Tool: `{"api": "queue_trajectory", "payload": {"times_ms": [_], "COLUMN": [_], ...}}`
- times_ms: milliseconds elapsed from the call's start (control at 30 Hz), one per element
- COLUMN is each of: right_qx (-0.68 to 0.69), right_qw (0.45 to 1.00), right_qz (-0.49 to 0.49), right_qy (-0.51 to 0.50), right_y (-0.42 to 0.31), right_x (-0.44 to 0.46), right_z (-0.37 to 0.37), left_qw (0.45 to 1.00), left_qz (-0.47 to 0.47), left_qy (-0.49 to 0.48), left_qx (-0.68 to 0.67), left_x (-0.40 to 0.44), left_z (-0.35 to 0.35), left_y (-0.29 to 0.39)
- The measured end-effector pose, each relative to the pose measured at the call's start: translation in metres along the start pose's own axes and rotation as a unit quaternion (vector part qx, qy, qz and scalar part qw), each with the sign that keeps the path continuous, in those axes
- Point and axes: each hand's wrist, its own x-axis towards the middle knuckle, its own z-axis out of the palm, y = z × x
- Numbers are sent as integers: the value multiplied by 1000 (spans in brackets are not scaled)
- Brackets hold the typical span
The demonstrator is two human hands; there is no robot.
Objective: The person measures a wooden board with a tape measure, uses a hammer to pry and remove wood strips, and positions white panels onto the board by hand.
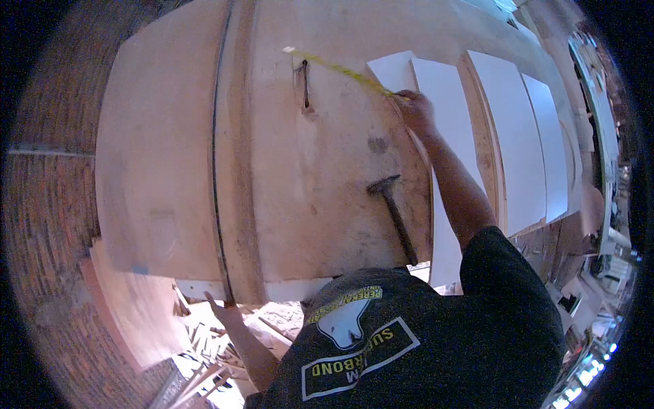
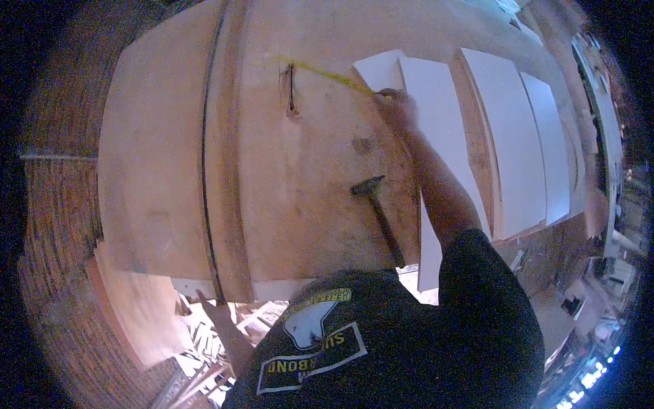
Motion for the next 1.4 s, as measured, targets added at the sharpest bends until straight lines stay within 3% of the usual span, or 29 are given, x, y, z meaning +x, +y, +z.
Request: {"api": "queue_trajectory", "payload": {"times_ms": [67, 100, 133, 167, 200, 233, 267, 300, 333, 367, 400, 467, 500, 567, 633, 667, 700, 733, 800, 833, 933, 1033, 1133, 1267, 1333, 1400], "right_qx": [21, 18, 92, 29, 31, -21, -13, -119, -147, -139, -261, -318, -262, -319, -328, -309, -128, 56, -87, -143, -196, 42, 5, 108, 6, -16], "right_qw": [1000, 1000, 995, 996, 999, 998, 999, 983, 988, 987, 943, 916, 960, 932, 907, 896, 954, 993, 984, 955, 950, 950, 970, 944, 918, 902], "right_qz": [19, 24, 41, -69, 35, -14, 12, -121, -5, 82, -204, -227, 38, -68, -200, -282, -270, -65, -102, -229, -25, 207, 134, 49, -301, -320], "right_qy": [-1, -1, 7, 49, 27, 49, 47, 72, 52, 0, 26, 89, 92, 157, 173, 149, 39, -79, -119, -118, -241, -232, -202, -307, -259, -288], "right_y": [48, 74, 83, 118, 99, 147, 138, 187, 200, 164, 205, 202, 157, 122, 94, 88, 116, 165, 128, 135, 76, 55, -32, -186, -210, -239], "right_x": [0, -1, -5, -3, -18, -3, -18, -14, -14, -28, -17, -13, -37, -62, -95, -117, -144, -174, -243, -259, -270, -271, -297, -320, -317, -318], "right_z": [-18, -22, -35, -33, -54, -44, -59, -53, -52, -63, -60, -52, -61, -64, -68, -67, -41, -6, 3, 15, 9, 20, 14, 20, 49, 74], "left_qw": [986, 984, 985, 986, 975, 971, 964, 952, 933, 899, 857, 788, 744, 787, 761, 708, 642, 617, 598, 589, 605, 625, 623, 638, 644, 651], "left_qz": [7, 40, -9, 25, 51, 71, 103, 150, 202, 271, 338, 415, 495, 502, 474, 455, 480, 420, 389, 376, 306, 333, 321, 321, 338, 339], "left_qy": [127, 63, 107, 87, 156, 172, 176, 185, 196, 213, 232, 248, 231, 95, 25, 2, -15, -28, -63, -78, -46, -44, -58, -59, -53, -48], "left_qx": [103, 159, 135, 141, 148, 153, 170, 192, 225, 269, 312, 381, 385, 346, 443, 539, 598, 665, 698, 711, 734, 705, 711, 698, 684, 678], "left_x": [-29, -55, -22, -38, -68, -79, -86, -94, -98, -100, -102, -93, -100, -85, -97, -111, -107, -112, -117, -117, -115, -105, -99, -96, -97, -94], "left_z": [-13, -17, -63, -78, -58, -54, -56, -54, -50, -46, -39, -22, -6, 11, 47, 68, 79, 98, 117, 125, 144, 139, 137, 139, 137, 136], "left_y": [12, 16, 14, 14, 17, 15, 12, 13, 9, 6, 6, 1, -3, -3, 0, 7, -2, -2, -10, -14, -16, -23, -23, -25, -27, -29]}}
